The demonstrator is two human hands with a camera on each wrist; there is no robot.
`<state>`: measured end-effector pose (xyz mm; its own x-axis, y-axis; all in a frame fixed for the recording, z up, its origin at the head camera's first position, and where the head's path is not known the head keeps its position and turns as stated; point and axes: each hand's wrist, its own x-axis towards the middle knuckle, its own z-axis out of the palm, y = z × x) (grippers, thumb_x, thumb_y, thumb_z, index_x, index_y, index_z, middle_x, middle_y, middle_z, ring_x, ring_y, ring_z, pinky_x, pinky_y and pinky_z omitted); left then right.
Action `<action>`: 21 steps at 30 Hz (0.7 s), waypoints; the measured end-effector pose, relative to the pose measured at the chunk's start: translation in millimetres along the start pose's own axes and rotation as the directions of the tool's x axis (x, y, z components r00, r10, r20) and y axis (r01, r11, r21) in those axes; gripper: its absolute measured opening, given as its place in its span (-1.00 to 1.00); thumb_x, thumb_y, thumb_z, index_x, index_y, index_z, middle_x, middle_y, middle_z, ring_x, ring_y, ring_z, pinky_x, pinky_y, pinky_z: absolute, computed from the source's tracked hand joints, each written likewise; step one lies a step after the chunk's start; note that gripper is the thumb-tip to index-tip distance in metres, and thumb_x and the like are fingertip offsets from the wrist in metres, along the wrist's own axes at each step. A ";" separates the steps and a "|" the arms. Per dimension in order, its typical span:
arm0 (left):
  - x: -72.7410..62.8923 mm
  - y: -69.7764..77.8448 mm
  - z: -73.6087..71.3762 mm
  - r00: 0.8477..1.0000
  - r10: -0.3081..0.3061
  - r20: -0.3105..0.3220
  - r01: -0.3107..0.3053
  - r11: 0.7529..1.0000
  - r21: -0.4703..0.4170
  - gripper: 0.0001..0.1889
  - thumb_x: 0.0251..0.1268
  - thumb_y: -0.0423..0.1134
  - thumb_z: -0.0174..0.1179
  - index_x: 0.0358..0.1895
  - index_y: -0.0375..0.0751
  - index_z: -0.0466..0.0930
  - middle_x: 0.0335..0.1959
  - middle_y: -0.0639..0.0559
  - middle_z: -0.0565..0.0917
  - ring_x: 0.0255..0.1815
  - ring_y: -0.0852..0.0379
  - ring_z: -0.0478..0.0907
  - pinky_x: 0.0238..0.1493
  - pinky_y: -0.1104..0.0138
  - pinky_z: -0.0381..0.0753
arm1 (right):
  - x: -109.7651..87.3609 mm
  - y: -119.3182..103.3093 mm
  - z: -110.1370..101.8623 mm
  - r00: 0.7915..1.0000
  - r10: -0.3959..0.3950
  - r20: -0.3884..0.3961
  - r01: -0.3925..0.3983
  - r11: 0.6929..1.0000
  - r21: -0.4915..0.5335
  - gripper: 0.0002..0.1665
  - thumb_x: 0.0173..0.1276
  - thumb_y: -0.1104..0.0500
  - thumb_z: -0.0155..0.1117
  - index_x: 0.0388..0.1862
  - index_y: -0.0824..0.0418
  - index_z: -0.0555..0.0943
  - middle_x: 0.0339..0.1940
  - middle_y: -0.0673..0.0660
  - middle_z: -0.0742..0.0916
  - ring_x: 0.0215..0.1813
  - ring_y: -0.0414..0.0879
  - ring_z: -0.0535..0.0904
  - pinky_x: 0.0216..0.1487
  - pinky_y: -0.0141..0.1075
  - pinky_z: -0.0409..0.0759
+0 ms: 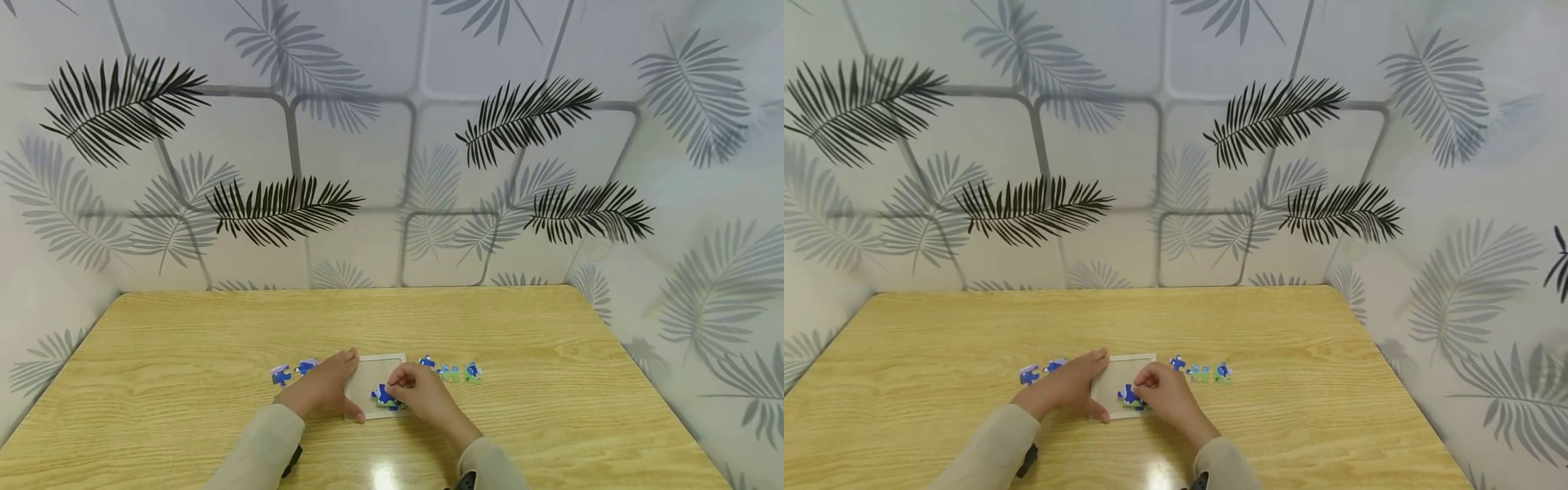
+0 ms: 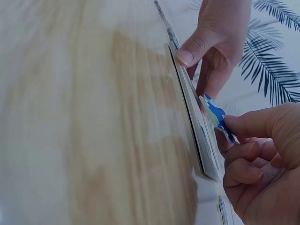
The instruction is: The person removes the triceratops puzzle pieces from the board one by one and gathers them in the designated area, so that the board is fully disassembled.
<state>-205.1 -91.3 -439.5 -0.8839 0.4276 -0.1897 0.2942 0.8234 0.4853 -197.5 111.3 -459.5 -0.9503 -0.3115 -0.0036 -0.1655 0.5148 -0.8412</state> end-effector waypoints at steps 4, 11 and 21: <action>0.0 -0.2 0.4 1.000 -0.009 0.001 0.009 1.000 -0.010 0.10 -0.24 0.03 0.54 0.39 -0.45 0.16 0.45 -0.25 0.15 0.45 -0.18 0.07 0.40 0.06 0.11 | -2.8 7.6 -9.9 0.999 0.008 -0.038 -0.008 1.000 0.001 -0.93 0.23 0.28 0.33 -0.37 0.25 0.59 -0.43 0.00 0.61 -0.35 -0.18 0.47 -0.32 -0.41 0.49; -0.2 -0.7 1.7 1.000 0.002 -0.007 -0.002 1.000 -0.014 0.11 -0.28 0.00 0.55 0.38 -0.46 0.17 0.44 -0.26 0.16 0.45 -0.18 0.07 0.40 0.06 0.11 | -8.7 20.6 -32.2 0.989 0.084 -0.118 -0.082 0.996 0.029 -0.93 0.21 0.33 0.33 -0.39 0.29 0.58 -0.47 0.03 0.63 -0.45 -0.18 0.43 -0.50 -0.44 0.43; 1.2 -2.7 3.2 1.000 -0.006 -0.003 0.006 1.000 0.001 0.12 -0.27 0.04 0.54 0.39 -0.44 0.16 0.45 -0.23 0.15 0.46 -0.17 0.07 0.40 0.07 0.12 | -16.4 35.4 -48.6 0.975 0.117 -0.191 -0.134 0.988 -0.077 -0.92 0.16 0.33 0.37 -0.43 0.24 0.60 -0.49 -0.01 0.61 -0.40 -0.18 0.45 -0.41 -0.41 0.45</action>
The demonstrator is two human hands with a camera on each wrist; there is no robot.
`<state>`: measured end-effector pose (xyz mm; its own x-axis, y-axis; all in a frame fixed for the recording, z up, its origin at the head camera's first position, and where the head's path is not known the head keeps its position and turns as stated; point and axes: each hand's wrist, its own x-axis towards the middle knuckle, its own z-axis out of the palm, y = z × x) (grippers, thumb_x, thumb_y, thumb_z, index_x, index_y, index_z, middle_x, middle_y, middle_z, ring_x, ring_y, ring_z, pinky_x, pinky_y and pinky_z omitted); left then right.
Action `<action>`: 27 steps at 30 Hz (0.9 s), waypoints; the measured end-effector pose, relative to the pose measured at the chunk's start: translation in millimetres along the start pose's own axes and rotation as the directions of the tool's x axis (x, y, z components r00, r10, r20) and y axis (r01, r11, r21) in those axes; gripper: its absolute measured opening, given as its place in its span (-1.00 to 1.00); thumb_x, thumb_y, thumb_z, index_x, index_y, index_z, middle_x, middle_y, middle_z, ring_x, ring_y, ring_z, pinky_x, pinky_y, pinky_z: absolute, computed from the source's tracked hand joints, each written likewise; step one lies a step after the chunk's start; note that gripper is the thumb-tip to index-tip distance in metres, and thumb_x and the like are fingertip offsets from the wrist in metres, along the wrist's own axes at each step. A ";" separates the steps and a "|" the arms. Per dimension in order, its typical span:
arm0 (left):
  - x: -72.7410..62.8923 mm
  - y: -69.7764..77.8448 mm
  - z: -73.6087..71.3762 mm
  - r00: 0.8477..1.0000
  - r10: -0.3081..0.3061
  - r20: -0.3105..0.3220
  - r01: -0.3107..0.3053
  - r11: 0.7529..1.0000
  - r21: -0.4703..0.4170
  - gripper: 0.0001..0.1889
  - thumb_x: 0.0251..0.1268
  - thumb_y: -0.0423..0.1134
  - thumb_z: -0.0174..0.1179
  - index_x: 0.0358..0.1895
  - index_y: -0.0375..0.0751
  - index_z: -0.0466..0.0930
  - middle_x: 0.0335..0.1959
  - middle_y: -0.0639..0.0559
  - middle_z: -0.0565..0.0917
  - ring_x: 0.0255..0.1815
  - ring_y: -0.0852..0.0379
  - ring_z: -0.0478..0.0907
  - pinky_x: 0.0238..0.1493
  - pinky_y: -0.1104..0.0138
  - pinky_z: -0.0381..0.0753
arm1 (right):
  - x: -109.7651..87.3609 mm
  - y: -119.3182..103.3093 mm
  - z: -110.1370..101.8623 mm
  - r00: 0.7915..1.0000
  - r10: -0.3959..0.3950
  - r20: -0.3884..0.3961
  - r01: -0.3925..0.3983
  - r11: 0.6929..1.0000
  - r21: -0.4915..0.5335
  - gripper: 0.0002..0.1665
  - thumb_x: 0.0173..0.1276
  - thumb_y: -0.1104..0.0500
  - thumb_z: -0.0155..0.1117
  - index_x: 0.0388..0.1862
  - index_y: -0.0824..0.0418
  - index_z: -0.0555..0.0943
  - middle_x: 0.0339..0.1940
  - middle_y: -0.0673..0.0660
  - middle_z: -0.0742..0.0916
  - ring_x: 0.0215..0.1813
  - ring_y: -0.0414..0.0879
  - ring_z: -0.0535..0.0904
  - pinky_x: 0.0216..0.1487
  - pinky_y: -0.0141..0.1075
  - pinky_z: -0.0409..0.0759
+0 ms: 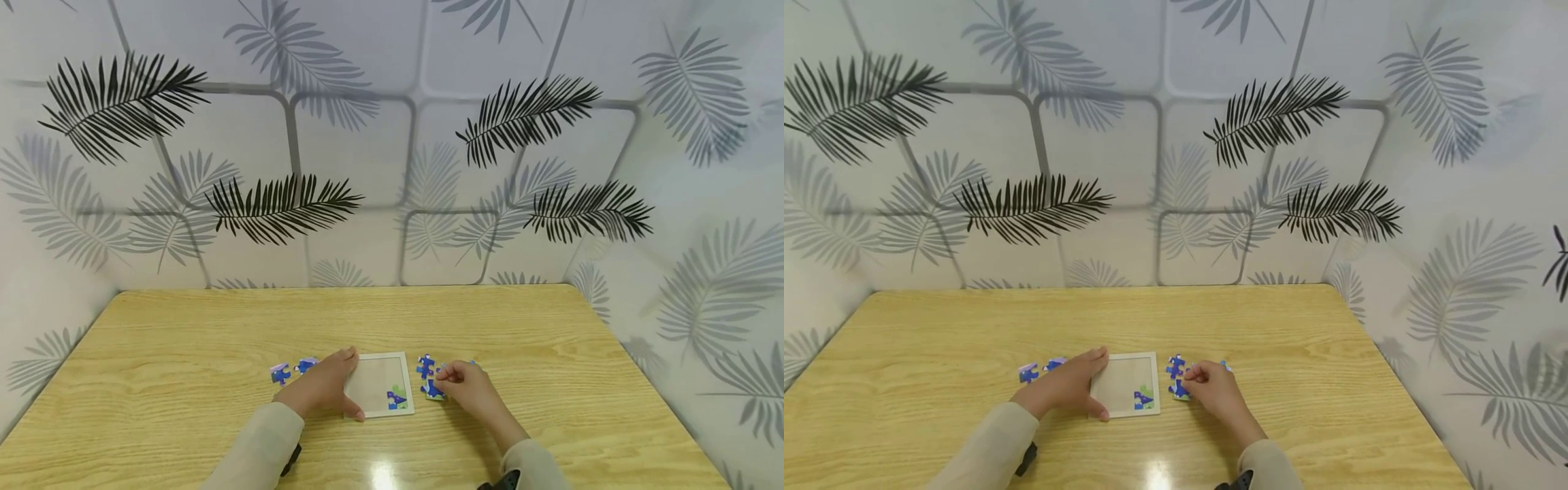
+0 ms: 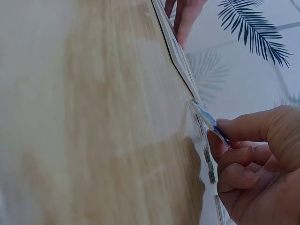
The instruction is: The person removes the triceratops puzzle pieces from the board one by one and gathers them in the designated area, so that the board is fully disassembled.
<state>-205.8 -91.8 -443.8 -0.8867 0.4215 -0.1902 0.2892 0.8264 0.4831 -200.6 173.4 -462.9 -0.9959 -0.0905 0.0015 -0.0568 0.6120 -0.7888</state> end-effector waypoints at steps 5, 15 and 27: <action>0.1 1.4 -0.7 1.000 -0.004 0.002 0.004 1.000 0.012 0.11 -0.27 0.05 0.53 0.38 -0.43 0.17 0.45 -0.23 0.15 0.46 -0.16 0.07 0.40 0.07 0.12 | -0.6 5.0 -4.1 1.000 0.007 0.002 -0.007 0.999 -0.034 -0.90 0.15 0.32 0.38 -0.44 0.23 0.60 -0.49 -0.01 0.61 -0.38 -0.18 0.45 -0.36 -0.38 0.47; -0.8 2.4 -1.5 1.000 -0.006 0.001 0.006 1.000 0.003 0.11 -0.27 0.03 0.54 0.38 -0.43 0.17 0.45 -0.22 0.15 0.46 -0.16 0.06 0.40 0.07 0.11 | -3.0 3.1 -6.6 0.996 -0.084 -0.006 0.082 0.986 -0.145 -0.83 0.10 0.35 0.40 -0.51 0.17 0.57 -0.56 -0.06 0.57 -0.44 -0.20 0.43 -0.41 -0.37 0.43; -0.4 1.1 -1.1 1.000 0.000 -0.001 0.000 1.000 -0.004 0.12 -0.28 0.02 0.54 0.38 -0.45 0.16 0.45 -0.23 0.15 0.46 -0.17 0.06 0.40 0.07 0.11 | -4.9 1.2 -7.9 0.999 -0.054 -0.003 0.053 0.988 -0.146 -0.86 0.10 0.34 0.42 -0.46 0.20 0.59 -0.54 -0.04 0.58 -0.43 -0.19 0.44 -0.41 -0.37 0.44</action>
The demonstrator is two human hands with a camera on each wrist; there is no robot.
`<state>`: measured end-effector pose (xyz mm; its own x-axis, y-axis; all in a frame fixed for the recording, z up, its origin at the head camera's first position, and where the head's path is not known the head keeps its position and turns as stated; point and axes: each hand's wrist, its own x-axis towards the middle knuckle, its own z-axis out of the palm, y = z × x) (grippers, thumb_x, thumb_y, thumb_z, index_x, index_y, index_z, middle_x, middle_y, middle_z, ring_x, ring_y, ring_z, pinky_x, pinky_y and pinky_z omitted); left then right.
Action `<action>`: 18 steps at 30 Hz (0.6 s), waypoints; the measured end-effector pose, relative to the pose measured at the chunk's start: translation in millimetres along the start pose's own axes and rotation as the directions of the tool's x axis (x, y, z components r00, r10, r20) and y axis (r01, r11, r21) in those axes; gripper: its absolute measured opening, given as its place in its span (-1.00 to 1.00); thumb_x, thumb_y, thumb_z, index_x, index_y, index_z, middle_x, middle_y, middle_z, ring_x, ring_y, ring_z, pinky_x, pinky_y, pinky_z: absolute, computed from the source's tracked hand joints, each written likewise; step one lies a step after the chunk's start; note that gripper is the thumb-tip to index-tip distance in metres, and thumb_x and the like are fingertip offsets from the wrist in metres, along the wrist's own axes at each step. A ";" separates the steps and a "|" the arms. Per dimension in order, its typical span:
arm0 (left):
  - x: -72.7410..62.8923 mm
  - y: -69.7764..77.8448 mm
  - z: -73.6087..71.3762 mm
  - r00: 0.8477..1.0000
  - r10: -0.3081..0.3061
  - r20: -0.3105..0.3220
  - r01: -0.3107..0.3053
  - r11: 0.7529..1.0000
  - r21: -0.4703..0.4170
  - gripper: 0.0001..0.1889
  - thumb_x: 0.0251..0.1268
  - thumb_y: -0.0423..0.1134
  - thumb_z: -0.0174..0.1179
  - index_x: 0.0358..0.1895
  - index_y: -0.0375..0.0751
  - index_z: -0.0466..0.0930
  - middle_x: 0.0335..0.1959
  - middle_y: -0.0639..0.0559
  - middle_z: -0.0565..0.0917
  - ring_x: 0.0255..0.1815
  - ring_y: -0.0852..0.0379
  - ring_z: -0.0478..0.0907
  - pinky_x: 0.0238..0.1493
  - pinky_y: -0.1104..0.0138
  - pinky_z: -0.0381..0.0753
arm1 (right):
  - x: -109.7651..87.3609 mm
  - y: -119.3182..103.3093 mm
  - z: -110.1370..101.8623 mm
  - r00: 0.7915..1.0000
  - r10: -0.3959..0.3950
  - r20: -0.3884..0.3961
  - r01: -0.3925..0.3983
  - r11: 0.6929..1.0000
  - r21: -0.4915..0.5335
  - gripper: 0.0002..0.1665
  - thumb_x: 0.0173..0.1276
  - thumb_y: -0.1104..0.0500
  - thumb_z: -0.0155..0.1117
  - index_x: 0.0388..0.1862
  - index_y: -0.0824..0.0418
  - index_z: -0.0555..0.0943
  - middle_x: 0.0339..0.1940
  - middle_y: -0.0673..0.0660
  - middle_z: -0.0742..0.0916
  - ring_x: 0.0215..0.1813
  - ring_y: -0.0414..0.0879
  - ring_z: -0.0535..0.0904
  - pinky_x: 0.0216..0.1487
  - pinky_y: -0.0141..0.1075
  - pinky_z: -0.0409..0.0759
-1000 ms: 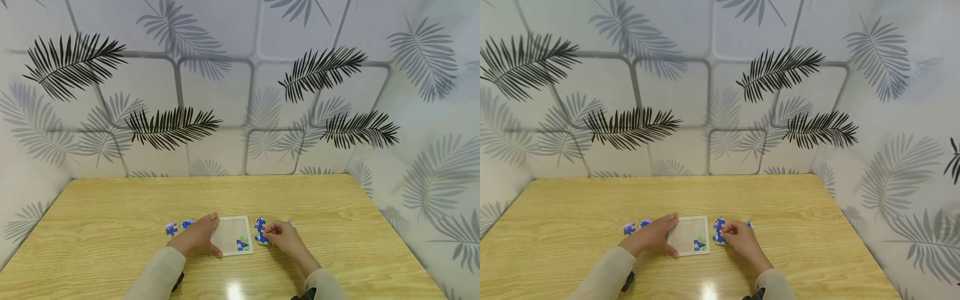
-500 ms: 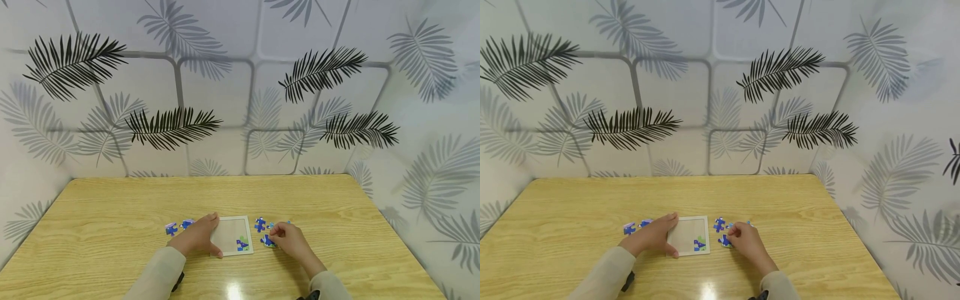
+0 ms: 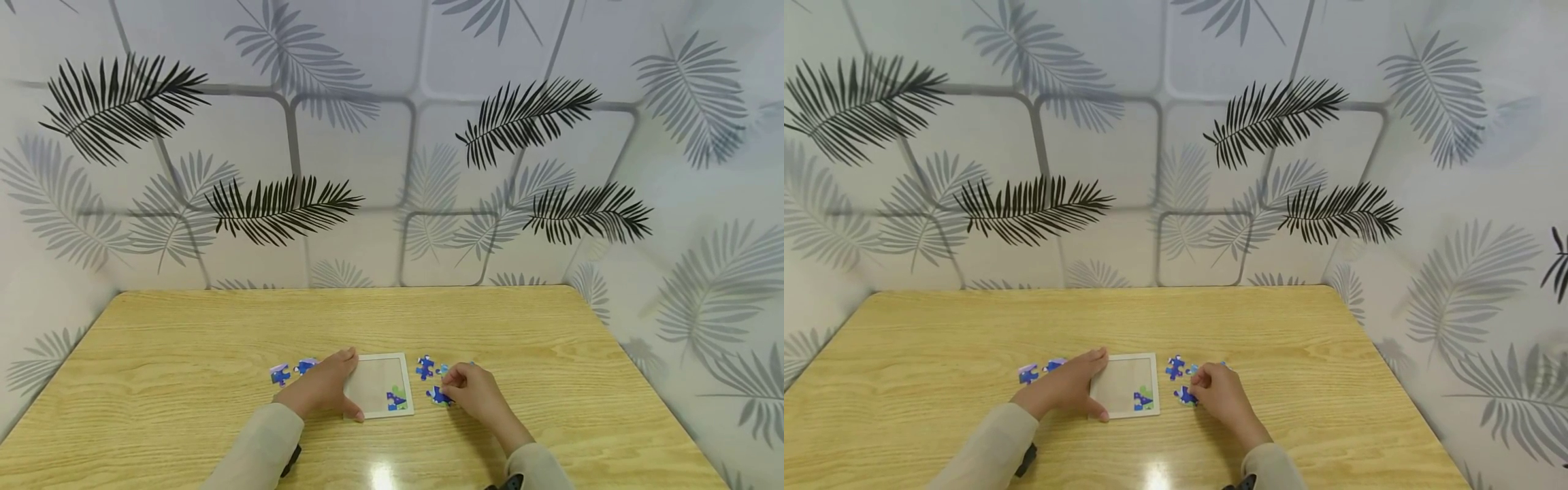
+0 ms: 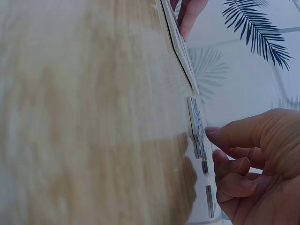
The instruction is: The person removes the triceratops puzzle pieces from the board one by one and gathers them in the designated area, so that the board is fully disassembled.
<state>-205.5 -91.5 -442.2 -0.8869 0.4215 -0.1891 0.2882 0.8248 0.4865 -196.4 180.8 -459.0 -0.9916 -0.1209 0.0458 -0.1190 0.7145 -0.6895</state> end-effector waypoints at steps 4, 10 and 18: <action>0.4 -0.8 -0.4 1.000 0.017 -0.003 -0.017 1.000 0.000 0.12 -0.28 0.02 0.54 0.38 -0.47 0.15 0.44 -0.26 0.15 0.45 -0.18 0.07 0.40 0.07 0.11 | -1.1 -1.2 -0.9 1.000 0.015 0.007 -0.015 1.000 0.017 -0.86 0.11 0.35 0.40 -0.45 0.21 0.59 -0.54 -0.03 0.58 -0.44 -0.19 0.43 -0.43 -0.38 0.43; 1.5 -2.4 -0.4 1.000 0.026 -0.004 -0.026 1.000 0.006 0.13 -0.28 0.02 0.54 0.38 -0.47 0.15 0.44 -0.27 0.15 0.45 -0.19 0.07 0.40 0.06 0.11 | -0.9 -0.9 -0.5 1.000 0.020 0.008 -0.020 0.999 0.027 -0.86 0.12 0.33 0.40 -0.46 0.21 0.58 -0.55 -0.03 0.57 -0.45 -0.19 0.42 -0.45 -0.38 0.41; 0.8 -1.5 0.1 1.000 0.021 -0.008 -0.021 1.000 -0.001 0.12 -0.29 0.01 0.55 0.37 -0.48 0.17 0.44 -0.26 0.16 0.45 -0.19 0.08 0.40 0.06 0.12 | -0.4 -3.1 4.1 1.000 0.009 0.030 -0.011 0.997 0.077 -0.89 0.13 0.35 0.37 -0.44 0.23 0.59 -0.53 -0.02 0.58 -0.43 -0.19 0.44 -0.43 -0.41 0.43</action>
<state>-206.6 -92.4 -443.2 -0.8836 0.4357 -0.1718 0.3066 0.8154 0.4910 -195.4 175.8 -459.9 -0.9906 -0.1353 0.0178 -0.1036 0.6606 -0.7435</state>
